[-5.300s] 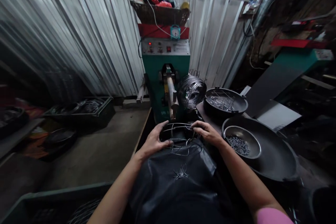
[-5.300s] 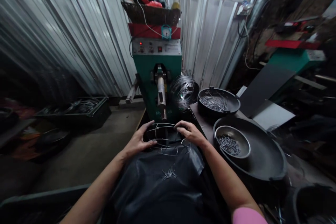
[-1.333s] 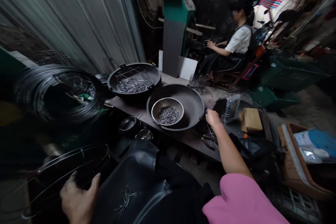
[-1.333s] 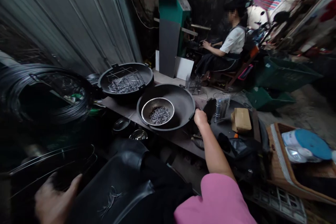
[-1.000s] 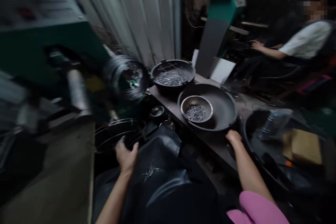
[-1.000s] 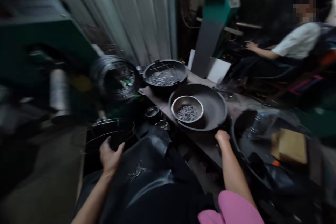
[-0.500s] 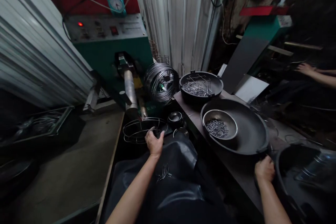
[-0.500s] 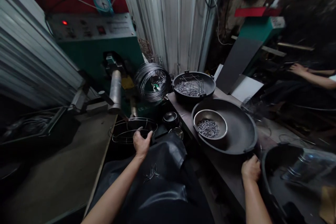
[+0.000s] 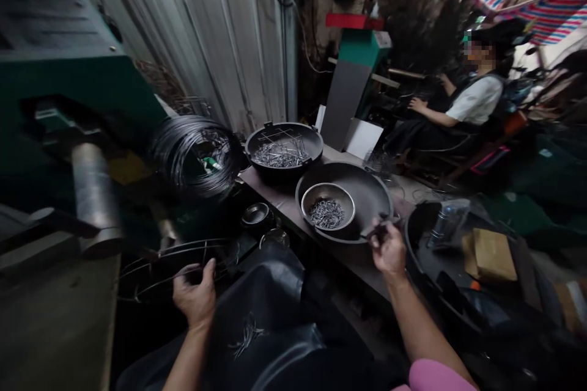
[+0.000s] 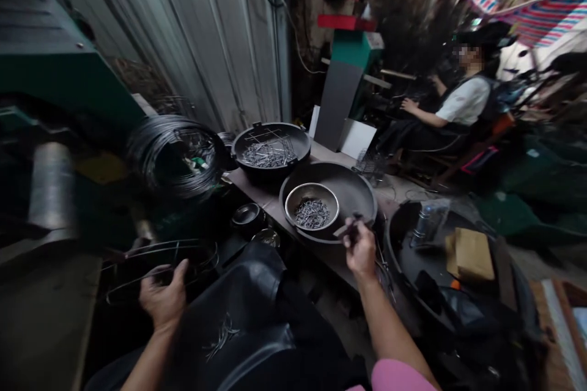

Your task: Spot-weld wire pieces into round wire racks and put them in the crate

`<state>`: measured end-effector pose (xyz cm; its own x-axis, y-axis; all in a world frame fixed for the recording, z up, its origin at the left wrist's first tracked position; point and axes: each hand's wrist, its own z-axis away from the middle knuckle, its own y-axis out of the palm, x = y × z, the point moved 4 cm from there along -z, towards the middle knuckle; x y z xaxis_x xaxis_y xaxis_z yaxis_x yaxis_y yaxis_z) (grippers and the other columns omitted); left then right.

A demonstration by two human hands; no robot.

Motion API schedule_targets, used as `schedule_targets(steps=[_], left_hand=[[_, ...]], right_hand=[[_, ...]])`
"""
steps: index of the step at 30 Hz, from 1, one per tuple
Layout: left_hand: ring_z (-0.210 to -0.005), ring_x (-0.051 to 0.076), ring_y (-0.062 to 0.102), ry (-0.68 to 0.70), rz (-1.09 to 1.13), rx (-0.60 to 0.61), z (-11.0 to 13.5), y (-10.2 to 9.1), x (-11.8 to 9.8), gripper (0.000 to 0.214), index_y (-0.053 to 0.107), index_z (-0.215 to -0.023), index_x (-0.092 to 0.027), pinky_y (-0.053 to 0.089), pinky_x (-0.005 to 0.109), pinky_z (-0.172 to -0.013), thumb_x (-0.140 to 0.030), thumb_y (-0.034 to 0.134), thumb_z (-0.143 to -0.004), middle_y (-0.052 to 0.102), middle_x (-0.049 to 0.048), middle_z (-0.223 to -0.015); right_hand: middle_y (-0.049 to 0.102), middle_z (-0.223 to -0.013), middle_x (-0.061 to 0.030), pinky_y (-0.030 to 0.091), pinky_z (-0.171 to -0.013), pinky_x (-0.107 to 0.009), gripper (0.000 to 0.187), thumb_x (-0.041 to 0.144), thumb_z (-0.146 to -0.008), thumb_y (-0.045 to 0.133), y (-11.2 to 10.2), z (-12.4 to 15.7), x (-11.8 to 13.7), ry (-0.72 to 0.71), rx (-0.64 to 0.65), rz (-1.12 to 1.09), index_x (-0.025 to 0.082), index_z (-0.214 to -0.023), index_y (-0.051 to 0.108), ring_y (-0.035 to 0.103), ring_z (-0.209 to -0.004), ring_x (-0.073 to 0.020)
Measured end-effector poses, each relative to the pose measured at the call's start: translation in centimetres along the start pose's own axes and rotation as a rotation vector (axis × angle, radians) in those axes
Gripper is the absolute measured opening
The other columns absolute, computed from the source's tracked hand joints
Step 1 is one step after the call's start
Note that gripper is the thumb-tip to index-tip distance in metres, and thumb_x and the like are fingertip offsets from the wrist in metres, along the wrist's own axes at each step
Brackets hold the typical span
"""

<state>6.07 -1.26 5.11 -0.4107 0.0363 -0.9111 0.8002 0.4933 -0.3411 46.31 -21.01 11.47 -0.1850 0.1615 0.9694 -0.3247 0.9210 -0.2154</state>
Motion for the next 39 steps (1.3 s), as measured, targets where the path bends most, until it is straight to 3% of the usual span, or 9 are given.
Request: schedule_targets(steps=[4, 7, 10, 13, 19, 26, 30, 35, 39], left_hand=[[-0.067, 0.014, 0.05, -0.136, 0.26, 0.016, 0.3, -1.4, 0.7, 0.041, 0.052, -0.08, -0.017, 0.043, 0.033, -0.072, -0.045, 0.071, -0.056, 0.052, -0.0023, -0.072], [-0.069, 0.013, 0.051, -0.164, 0.424, 0.035, 0.6, -2.6, 0.7, 0.036, 0.051, -0.076, -0.017, 0.043, 0.032, -0.075, -0.04, 0.071, -0.056, 0.053, -0.0023, -0.073], [-0.071, 0.013, 0.052, -0.213, 0.45, 0.043, 1.0, -3.8, 1.0, 0.033, 0.053, -0.076, -0.016, 0.042, 0.032, -0.075, -0.038, 0.069, -0.058, 0.055, -0.0013, -0.073], [-0.072, 0.013, 0.052, -0.276, 0.507, -0.001, 1.2, -4.8, 1.8, 0.034, 0.055, -0.077, -0.016, 0.042, 0.03, -0.075, -0.04, 0.07, -0.059, 0.055, -0.0013, -0.074], [-0.071, 0.011, 0.051, -0.36, 0.684, -0.049, 0.8, -4.9, 2.9, 0.041, 0.056, -0.078, -0.017, 0.04, 0.026, -0.071, -0.045, 0.074, -0.055, 0.055, -0.0026, -0.074], [-0.072, 0.011, 0.05, -0.217, 0.638, 0.008, -0.2, -4.2, 1.9, 0.033, 0.055, -0.077, -0.017, 0.039, 0.025, -0.072, -0.043, 0.07, -0.065, 0.054, -0.0013, -0.074], [-0.07, 0.011, 0.05, -0.206, 0.604, 0.065, -0.3, -4.2, 1.8, 0.032, 0.055, -0.078, -0.017, 0.041, 0.024, -0.068, -0.043, 0.068, -0.068, 0.054, -0.0007, -0.074], [-0.067, 0.011, 0.05, -0.219, 0.582, 0.08, -0.3, -4.0, 1.6, 0.033, 0.054, -0.079, -0.017, 0.04, 0.024, -0.065, -0.043, 0.069, -0.066, 0.054, -0.0008, -0.074], [-0.064, 0.01, 0.048, -0.232, 0.577, 0.094, -0.2, -3.4, 1.5, 0.034, 0.054, -0.08, -0.017, 0.039, 0.023, -0.063, -0.043, 0.069, -0.067, 0.054, -0.0012, -0.072]], right_hand=[[0.059, -0.072, 0.0, 0.028, -0.034, -0.017, 0.027, 0.039, -0.07, 0.061, 5.9, 3.4, 2.4, 0.149, 0.394, -0.594, 0.02, -0.089, 0.057, 0.051, -0.052, -0.0101], [0.063, -0.08, -0.0022, 0.036, -0.038, -0.02, 0.025, 0.036, -0.072, 0.059, 9.2, 6.2, 3.8, 0.216, 0.62, -0.684, 0.019, -0.09, 0.058, 0.05, -0.05, -0.0095], [0.063, -0.08, -0.0031, 0.045, -0.047, -0.025, 0.029, 0.037, -0.073, 0.06, 11.6, 8.7, 4.6, 0.293, 0.856, -0.714, 0.019, -0.096, 0.057, 0.054, -0.054, -0.0127], [0.063, -0.077, -0.0022, 0.049, -0.052, -0.027, 0.033, 0.037, -0.072, 0.064, 13.5, 10.5, 5.1, 0.351, 1.005, -0.729, 0.019, -0.099, 0.058, 0.058, -0.059, -0.0145], [0.064, -0.075, 0.0012, 0.049, -0.059, -0.024, 0.031, 0.028, -0.065, 0.074, 19.1, 13.0, 6.5, 0.291, 1.152, -0.67, 0.021, -0.092, 0.061, 0.058, -0.059, -0.0108], [0.067, -0.088, -0.0016, 0.047, -0.079, -0.029, 0.026, 0.029, -0.065, 0.074, 26.9, 17.5, 10.2, -0.129, 1.262, -0.503, 0.021, -0.089, 0.066, 0.06, -0.083, -0.0167], [0.065, -0.086, -0.0029, 0.047, -0.076, -0.029, 0.02, 0.029, -0.068, 0.071, 28.7, 19.2, 10.2, -0.279, 1.312, -0.451, 0.02, -0.085, 0.066, 0.059, -0.082, -0.0171], [0.064, -0.089, -0.004, 0.046, -0.079, -0.03, 0.017, 0.029, -0.071, 0.069, 29.5, 19.2, 9.8, -0.411, 1.309, -0.403, 0.02, -0.085, 0.065, 0.059, -0.085, -0.0178], [0.065, -0.087, -0.0033, 0.047, -0.077, -0.029, 0.018, 0.03, -0.07, 0.069, 30.2, 19.3, 9.5, -0.392, 1.355, -0.364, 0.02, -0.084, 0.064, 0.06, -0.082, -0.0171]])
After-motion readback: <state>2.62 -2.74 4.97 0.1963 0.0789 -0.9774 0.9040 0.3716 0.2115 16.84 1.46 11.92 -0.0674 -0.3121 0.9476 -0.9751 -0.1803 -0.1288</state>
